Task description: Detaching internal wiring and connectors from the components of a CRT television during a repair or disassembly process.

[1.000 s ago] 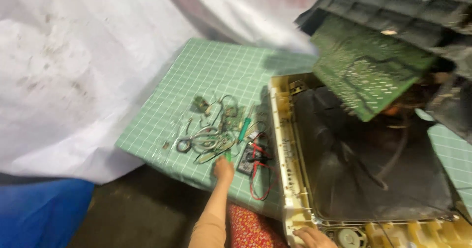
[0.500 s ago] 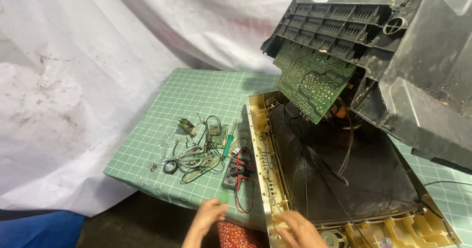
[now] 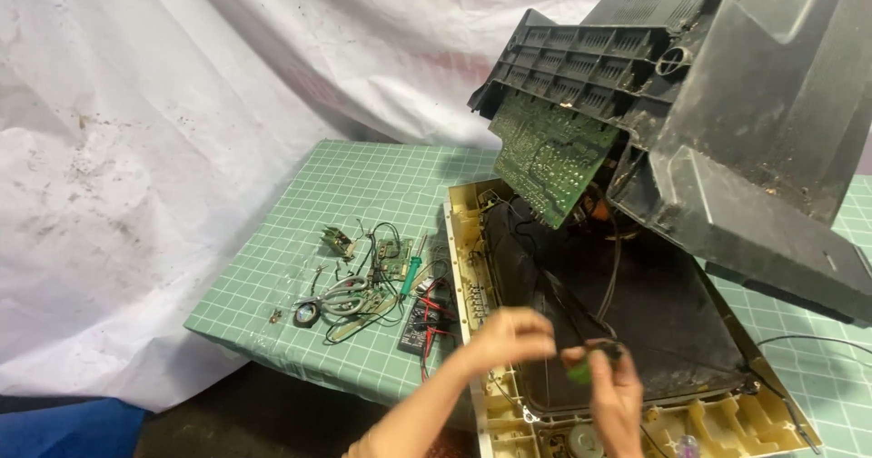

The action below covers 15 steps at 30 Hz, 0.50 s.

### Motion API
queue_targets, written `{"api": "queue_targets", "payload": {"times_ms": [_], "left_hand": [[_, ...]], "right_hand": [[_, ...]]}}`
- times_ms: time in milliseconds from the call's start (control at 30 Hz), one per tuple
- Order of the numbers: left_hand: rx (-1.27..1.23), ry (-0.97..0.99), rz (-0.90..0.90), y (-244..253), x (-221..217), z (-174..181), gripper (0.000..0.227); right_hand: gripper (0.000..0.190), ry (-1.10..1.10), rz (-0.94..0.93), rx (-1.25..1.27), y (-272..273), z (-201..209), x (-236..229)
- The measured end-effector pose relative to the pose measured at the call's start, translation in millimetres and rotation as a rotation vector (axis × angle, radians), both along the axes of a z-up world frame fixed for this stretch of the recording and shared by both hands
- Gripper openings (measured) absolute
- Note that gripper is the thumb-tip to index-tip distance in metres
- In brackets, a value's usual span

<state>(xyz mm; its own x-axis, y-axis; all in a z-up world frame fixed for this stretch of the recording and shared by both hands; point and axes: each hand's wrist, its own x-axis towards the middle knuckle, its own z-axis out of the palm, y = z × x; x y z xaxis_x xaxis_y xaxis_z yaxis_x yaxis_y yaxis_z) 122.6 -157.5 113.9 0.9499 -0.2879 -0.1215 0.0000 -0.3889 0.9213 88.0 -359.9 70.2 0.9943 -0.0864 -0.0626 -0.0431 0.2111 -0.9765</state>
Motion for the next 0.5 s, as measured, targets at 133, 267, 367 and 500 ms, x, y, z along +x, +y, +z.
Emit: {"api": "queue_targets", "payload": {"times_ms": [133, 267, 367, 500], "left_hand": [[-0.083, -0.112, 0.254, 1, 83, -18, 0.039], [-0.120, -0.107, 0.600, -6, 139, -34, 0.043], [-0.087, -0.206, 0.657, -19, 148, -31, 0.027], [-0.074, -0.291, 0.599, -35, 164, -49, 0.043]], "right_hand": [[0.019, -0.137, -0.056, 0.143, -28, -25, 5], [0.019, -0.108, -0.078, 0.071, -33, -26, -4], [0.023, -0.032, -0.071, 0.102, -39, -40, -6], [0.029, 0.102, -0.073, 0.095, -41, -34, -14]]}}
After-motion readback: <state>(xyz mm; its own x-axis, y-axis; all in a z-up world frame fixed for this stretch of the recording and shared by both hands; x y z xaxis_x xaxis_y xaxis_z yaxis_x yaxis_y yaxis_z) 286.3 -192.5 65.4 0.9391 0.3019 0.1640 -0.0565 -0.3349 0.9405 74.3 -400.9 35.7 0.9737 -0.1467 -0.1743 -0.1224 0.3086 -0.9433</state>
